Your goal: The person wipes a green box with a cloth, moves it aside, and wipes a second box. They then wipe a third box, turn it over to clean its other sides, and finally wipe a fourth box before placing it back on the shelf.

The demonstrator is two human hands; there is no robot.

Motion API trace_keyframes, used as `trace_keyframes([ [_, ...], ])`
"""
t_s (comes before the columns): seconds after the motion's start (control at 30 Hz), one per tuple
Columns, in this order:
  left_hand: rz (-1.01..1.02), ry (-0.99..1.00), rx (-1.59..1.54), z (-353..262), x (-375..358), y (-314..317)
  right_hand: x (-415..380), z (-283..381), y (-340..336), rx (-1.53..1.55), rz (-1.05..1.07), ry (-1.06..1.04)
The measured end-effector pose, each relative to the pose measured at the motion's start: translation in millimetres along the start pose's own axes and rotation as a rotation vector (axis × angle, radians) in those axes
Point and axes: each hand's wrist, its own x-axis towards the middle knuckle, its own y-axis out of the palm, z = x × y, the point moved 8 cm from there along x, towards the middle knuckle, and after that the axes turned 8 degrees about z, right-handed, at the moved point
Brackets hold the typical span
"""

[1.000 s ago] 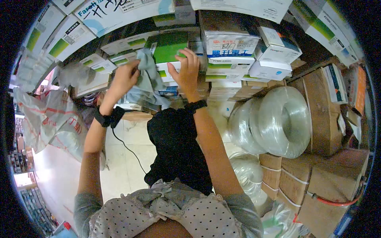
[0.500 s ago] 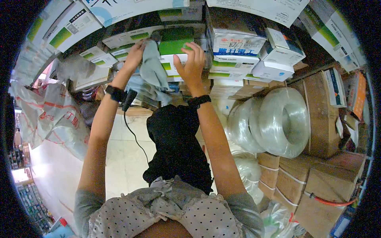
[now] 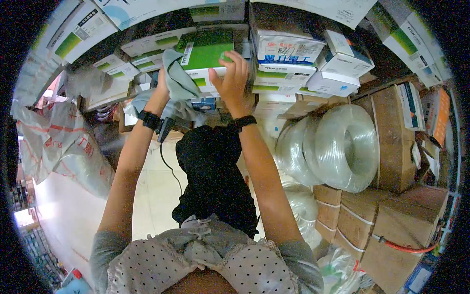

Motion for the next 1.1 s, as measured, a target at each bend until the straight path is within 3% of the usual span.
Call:
trace_keyframes([
  [0.1,-0.131,0.091,0.121,4,-20,-2,7,-6,5,-0.015,0.016,0.039],
  [0.23,-0.377,0.374,0.520,-6,-38,-2,6,-8,6,-0.009,0.001,0.033],
  [0.27,-0.366,0.405,0.493,0,-36,-13,6,-8,6,-0.002,0.005,0.033],
  [0.37,-0.322,0.707,0.936,-31,-66,41,7,-8,4,0.011,-0.006,0.038],
  [0.4,-0.251,0.920,1.162,-47,-79,72,7,-9,6,0.016,-0.016,0.038],
  [0.53,-0.176,0.950,1.423,-53,-69,82,8,-9,7,0.030,-0.004,0.026],
  [0.63,-0.008,0.918,1.491,-59,-64,83,8,-8,7,0.027,-0.023,0.010],
  [0.8,0.147,1.156,1.668,-72,-61,102,6,-12,9,0.009,-0.024,0.039],
  [1.0,0.351,1.007,1.813,-52,-50,130,5,-12,9,0.015,-0.008,0.024],
  [1.1,0.456,1.221,1.818,-41,-61,155,6,-13,7,0.044,0.006,0.045],
])
